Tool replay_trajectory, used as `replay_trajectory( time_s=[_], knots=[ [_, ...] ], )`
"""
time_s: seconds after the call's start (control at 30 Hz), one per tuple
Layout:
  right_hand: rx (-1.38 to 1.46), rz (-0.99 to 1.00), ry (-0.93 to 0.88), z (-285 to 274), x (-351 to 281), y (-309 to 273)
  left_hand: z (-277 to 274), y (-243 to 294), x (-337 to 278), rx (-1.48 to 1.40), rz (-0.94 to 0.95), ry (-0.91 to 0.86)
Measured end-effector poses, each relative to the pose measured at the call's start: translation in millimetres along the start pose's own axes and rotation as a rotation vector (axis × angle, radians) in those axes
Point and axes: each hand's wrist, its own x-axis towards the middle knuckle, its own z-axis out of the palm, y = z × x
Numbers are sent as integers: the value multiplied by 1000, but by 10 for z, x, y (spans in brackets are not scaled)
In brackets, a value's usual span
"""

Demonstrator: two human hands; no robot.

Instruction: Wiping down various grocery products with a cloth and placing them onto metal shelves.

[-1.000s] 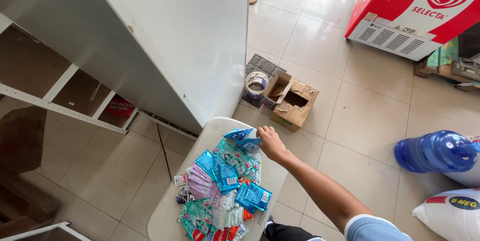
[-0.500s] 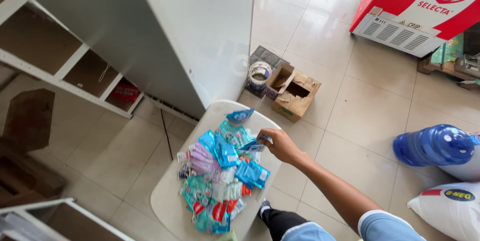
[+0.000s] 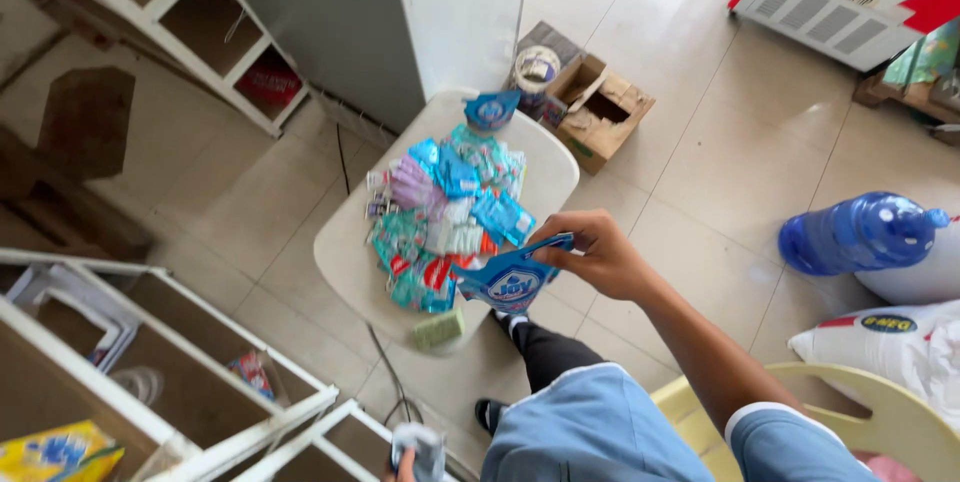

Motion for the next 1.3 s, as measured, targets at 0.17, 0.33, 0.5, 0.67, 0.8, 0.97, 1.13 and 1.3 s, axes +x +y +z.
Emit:
replay_trajectory(
  time_s=[0.17,0.33,0.5,0.67,0.8,0.97,1.13,1.3],
  knots=[
    [268,-66,-70,225,-579,-76,476,1813,-836,-332,83,-40],
    [450,1,-133,708,-991,-155,686,2887,-1749,-649,-21,-26],
    [681,258,-163,1248,-1003,-320,633,3487,-2382,-849,2,-272],
    [832,418,-142,1626,-1159,-109,487,3515,-2675,-693,122,-275],
    [1052,630,-90,1732,-1376,354,493,3648,-2732,-806,118,-210],
    [1108,471,-288,1726,-1395,889,489,3530,-2765,-736,29,-241],
    [1218,619,-406,1997,-1258,-136,215,3505,-2818,-850,-125,-230],
    [1151,766,-314,2066,-1359,242,216,3222,-2713,-784,-90,-138]
  ],
)
